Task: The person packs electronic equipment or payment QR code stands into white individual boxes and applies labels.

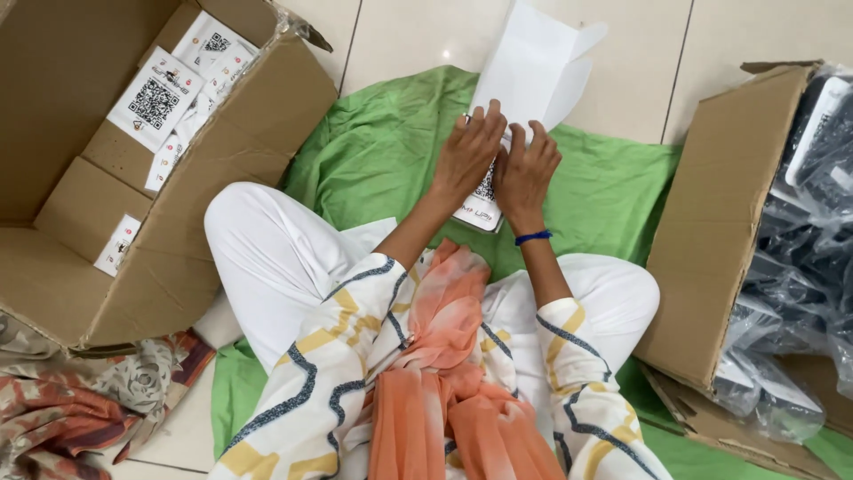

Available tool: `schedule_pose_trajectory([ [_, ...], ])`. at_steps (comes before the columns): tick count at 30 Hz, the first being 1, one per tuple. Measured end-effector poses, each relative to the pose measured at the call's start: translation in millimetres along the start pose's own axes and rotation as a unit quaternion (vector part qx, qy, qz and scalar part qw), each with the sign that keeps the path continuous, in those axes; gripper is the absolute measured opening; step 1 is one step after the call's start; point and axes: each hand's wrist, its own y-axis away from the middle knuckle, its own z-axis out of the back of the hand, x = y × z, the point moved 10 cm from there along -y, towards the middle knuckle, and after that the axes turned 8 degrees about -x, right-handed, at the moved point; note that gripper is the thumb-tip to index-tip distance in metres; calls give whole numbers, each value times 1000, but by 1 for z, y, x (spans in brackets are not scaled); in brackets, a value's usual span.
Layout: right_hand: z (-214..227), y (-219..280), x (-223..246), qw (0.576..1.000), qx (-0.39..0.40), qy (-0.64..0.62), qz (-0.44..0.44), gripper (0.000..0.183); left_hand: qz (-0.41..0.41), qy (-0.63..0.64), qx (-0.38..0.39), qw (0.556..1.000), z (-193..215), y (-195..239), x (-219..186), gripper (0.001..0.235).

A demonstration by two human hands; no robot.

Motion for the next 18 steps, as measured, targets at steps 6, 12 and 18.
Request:
schedule_pose_trajectory([
  [6, -24, -2, 21, 993, 51, 63, 83, 16, 65, -106, 24, 992, 30, -18, 14, 67],
  [12, -10, -70, 132, 986, 33, 99, 131, 21, 102, -40, -4, 994, 148, -27, 76, 74],
  [18, -90, -81, 386, 899, 95, -352, 242, 18, 183, -119, -188, 957, 350, 14, 285, 57],
])
